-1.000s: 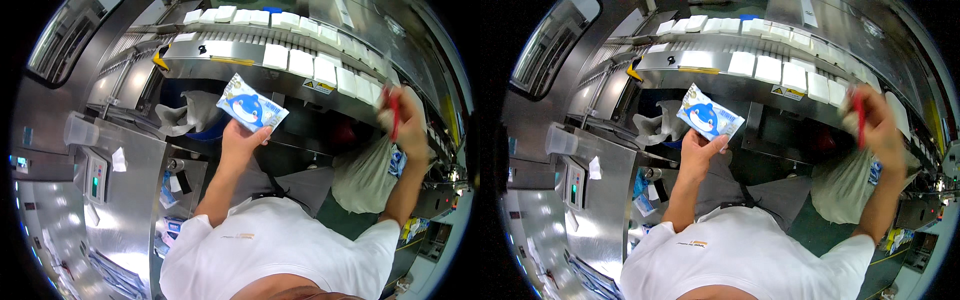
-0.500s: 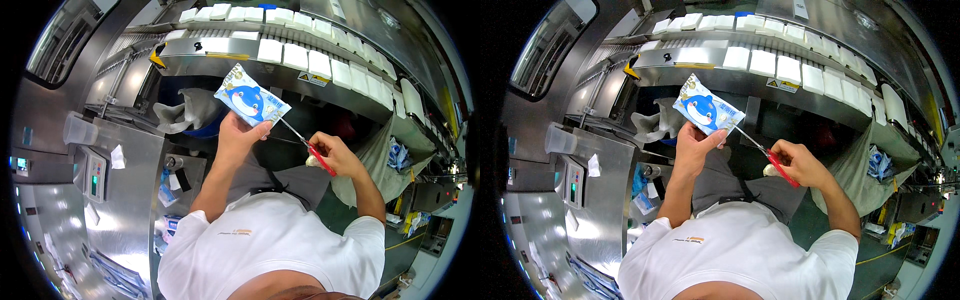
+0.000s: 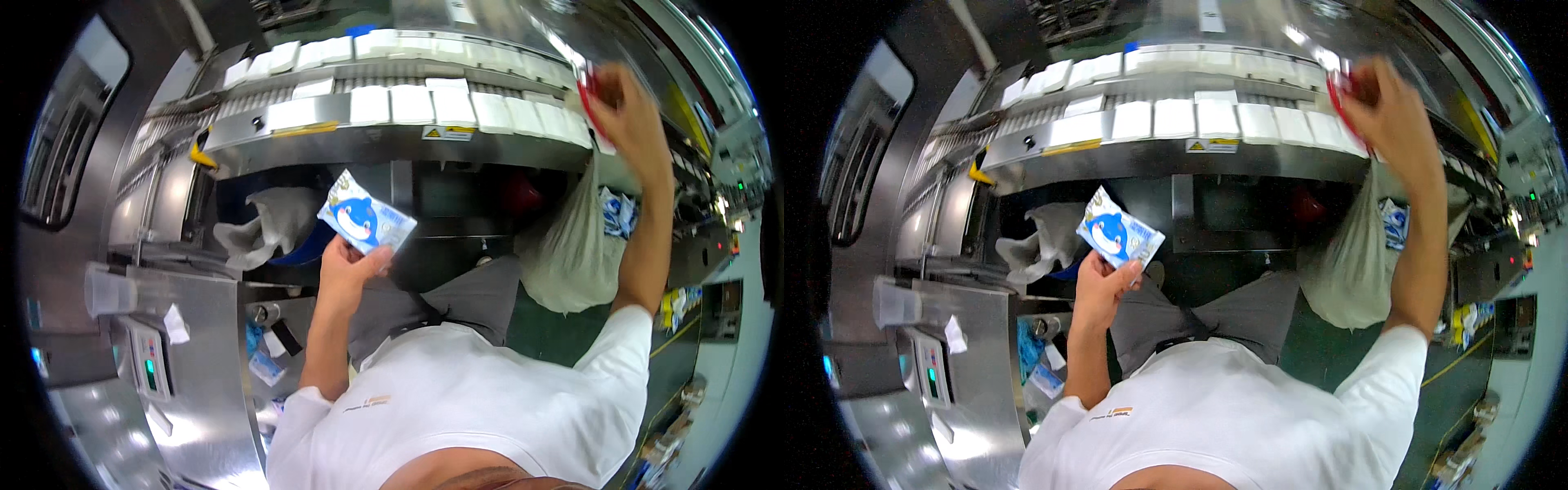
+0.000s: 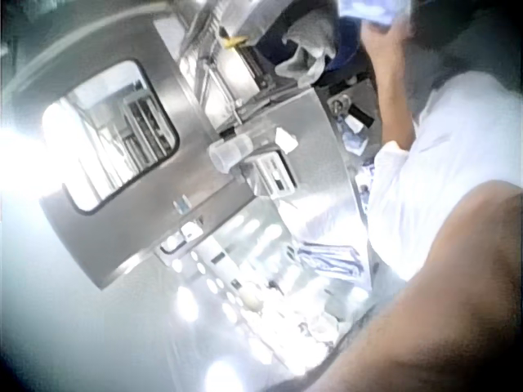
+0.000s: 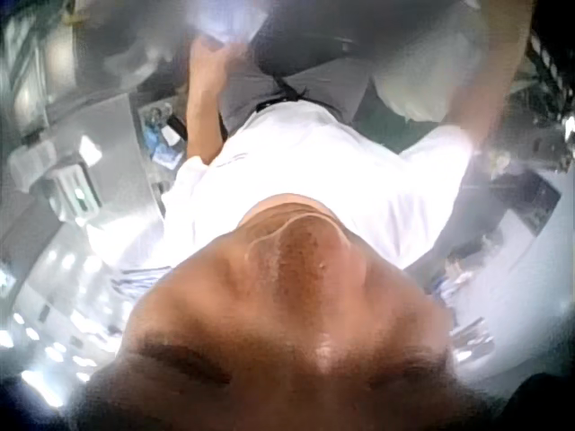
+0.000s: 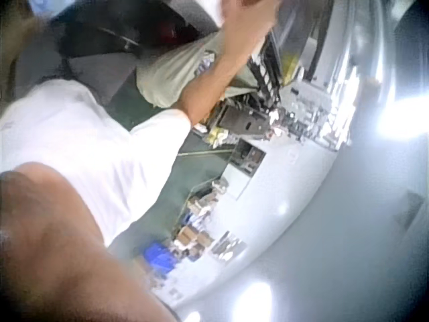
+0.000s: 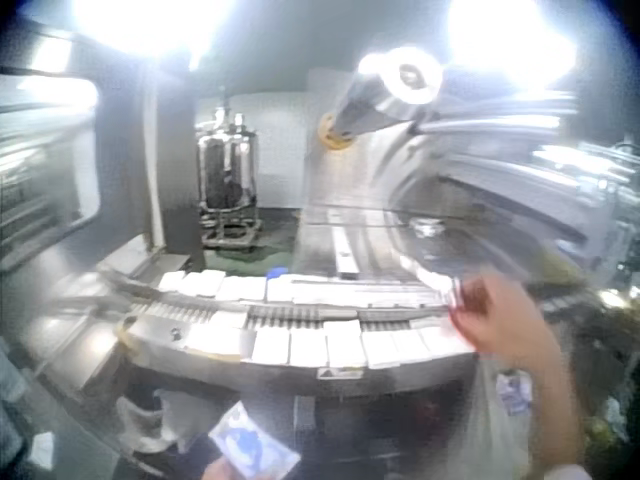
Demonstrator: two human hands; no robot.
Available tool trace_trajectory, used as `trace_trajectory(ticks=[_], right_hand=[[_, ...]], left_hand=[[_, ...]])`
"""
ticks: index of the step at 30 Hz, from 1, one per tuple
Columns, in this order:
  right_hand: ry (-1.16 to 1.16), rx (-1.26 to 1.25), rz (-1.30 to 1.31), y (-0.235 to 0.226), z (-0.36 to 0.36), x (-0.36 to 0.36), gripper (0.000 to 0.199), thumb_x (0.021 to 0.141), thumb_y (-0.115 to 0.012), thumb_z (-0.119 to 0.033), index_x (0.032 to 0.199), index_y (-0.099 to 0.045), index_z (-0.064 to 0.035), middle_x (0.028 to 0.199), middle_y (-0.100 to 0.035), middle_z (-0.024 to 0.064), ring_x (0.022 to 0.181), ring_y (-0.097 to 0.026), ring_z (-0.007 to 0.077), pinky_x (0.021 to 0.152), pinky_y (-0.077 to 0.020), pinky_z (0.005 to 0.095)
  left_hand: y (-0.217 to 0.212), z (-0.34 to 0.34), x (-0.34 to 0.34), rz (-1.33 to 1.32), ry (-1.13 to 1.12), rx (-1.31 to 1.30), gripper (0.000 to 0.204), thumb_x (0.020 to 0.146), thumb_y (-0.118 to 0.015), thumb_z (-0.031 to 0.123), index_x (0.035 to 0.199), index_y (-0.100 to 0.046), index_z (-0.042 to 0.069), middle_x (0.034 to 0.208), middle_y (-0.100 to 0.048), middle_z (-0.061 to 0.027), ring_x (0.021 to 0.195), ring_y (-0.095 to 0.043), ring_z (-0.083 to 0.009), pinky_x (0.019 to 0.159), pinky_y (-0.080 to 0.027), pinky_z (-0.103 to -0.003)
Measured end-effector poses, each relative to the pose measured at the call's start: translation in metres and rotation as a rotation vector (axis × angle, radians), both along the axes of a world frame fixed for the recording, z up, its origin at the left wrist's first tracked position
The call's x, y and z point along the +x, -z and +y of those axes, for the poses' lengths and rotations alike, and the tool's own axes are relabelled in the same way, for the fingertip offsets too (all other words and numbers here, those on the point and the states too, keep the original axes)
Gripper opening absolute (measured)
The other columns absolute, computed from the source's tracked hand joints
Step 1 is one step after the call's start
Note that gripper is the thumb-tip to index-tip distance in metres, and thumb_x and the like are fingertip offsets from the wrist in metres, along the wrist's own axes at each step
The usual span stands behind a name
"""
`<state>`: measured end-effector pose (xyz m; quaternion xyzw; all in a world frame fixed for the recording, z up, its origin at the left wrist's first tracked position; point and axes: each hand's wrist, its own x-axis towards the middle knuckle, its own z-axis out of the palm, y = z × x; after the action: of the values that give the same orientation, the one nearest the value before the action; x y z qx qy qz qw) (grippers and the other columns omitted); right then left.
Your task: The person interacts with a control panel, collects packaged items from a conveyor, and uses shears to open several individual blue packages, removing the contents by hand.
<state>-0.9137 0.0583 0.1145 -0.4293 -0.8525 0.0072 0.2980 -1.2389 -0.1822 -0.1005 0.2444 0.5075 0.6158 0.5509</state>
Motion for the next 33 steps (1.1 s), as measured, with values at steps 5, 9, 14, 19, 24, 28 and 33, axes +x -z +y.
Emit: trace_trajectory(ticks=[5, 9, 14, 19, 24, 28, 33], right_hand=[[-0.051, 0.252, -0.398, -0.038, 0.161, 0.011, 0.046, 0.095, -0.072, -0.038, 0.118, -0.062, 0.0005, 0.102, -0.07, 0.0139, 0.09, -0.065, 0.024, 0.083, -0.0515, 0.0404], [-0.213, 0.082, -0.397, -0.021, 0.228, -0.026, 0.053, 0.098, -0.065, -0.049, 0.114, -0.064, 0.0019, 0.106, -0.068, 0.0201, 0.095, -0.064, 0.0381, 0.085, -0.0509, 0.0474], [-0.065, 0.689, -0.282, 0.014, 0.174, -0.018, 0.037, 0.104, -0.056, -0.008, 0.14, -0.059, -0.0032, 0.136, -0.062, 0.0179, 0.123, -0.061, 0.0299, 0.105, -0.0487, 0.0414], [-0.841, -0.013, -0.306, 0.068, -0.066, -0.114, 0.063, 0.07, -0.086, -0.014, 0.128, -0.062, -0.0024, 0.121, -0.063, 0.0173, 0.113, -0.06, 0.038, 0.093, -0.052, 0.0455], [-1.101, 0.054, -0.092, 0.132, -0.107, -0.136, 0.039, 0.069, -0.078, 0.008, 0.106, -0.07, -0.0003, 0.097, -0.061, 0.0128, 0.084, -0.062, 0.0319, 0.067, -0.0509, 0.0396], [-1.056, -0.009, -0.039, 0.138, -0.117, -0.129, 0.025, 0.08, -0.075, 0.009, 0.104, -0.072, 0.0018, 0.089, -0.058, 0.012, 0.078, -0.06, 0.0288, 0.066, -0.0487, 0.0363], [-0.833, -0.266, 0.061, 0.153, -0.12, -0.113, 0.016, 0.086, -0.072, 0.002, 0.101, -0.075, 0.0001, 0.084, -0.058, 0.0112, 0.071, -0.06, 0.025, 0.061, -0.0462, 0.0349]], left_hand=[[0.005, 0.001, 0.019, -0.117, 0.163, 0.014, 0.042, 0.083, -0.086, 0.01, 0.115, -0.06, 0.001, 0.099, -0.072, -0.0079, 0.076, -0.067, -0.0141, 0.066, -0.055, -0.03], [0.004, -0.012, 0.02, -0.034, 0.199, -0.047, 0.041, 0.085, -0.085, 0.016, 0.117, -0.065, 0.002, 0.101, -0.073, -0.0084, 0.082, -0.07, -0.0154, 0.07, -0.06, -0.031], [0.002, -0.005, 0.016, -0.174, 0.272, -0.024, 0.046, 0.085, -0.087, 0.019, 0.121, -0.064, 0.004, 0.102, -0.073, -0.0072, 0.083, -0.07, -0.0142, 0.071, -0.059, -0.03], [0.012, -0.006, 0.012, -0.366, 0.285, 0.056, 0.035, 0.088, -0.085, 0.019, 0.113, -0.066, 0.005, 0.094, -0.071, -0.0029, 0.077, -0.067, -0.0086, 0.067, -0.056, -0.024], [0.01, -0.009, 0.011, -0.407, 0.382, 0.037, 0.034, 0.086, -0.086, 0.026, 0.106, -0.067, 0.006, 0.088, -0.069, -0.0008, 0.073, -0.065, -0.0073, 0.066, -0.056, -0.022], [0.011, -0.021, 0.002, -0.161, 0.336, 0.038, 0.052, 0.09, -0.082, 0.04, 0.116, -0.06, 0.001, 0.095, -0.068, -0.0054, 0.084, -0.065, -0.013, 0.074, -0.057, -0.028], [0.003, -0.026, 0.006, 1.04, -0.232, 0.48, 0.075, 0.091, -0.08, 0.043, 0.139, -0.044, -0.002, 0.11, -0.06, -0.0119, 0.102, -0.06, -0.0242, 0.09, -0.049, -0.035]])
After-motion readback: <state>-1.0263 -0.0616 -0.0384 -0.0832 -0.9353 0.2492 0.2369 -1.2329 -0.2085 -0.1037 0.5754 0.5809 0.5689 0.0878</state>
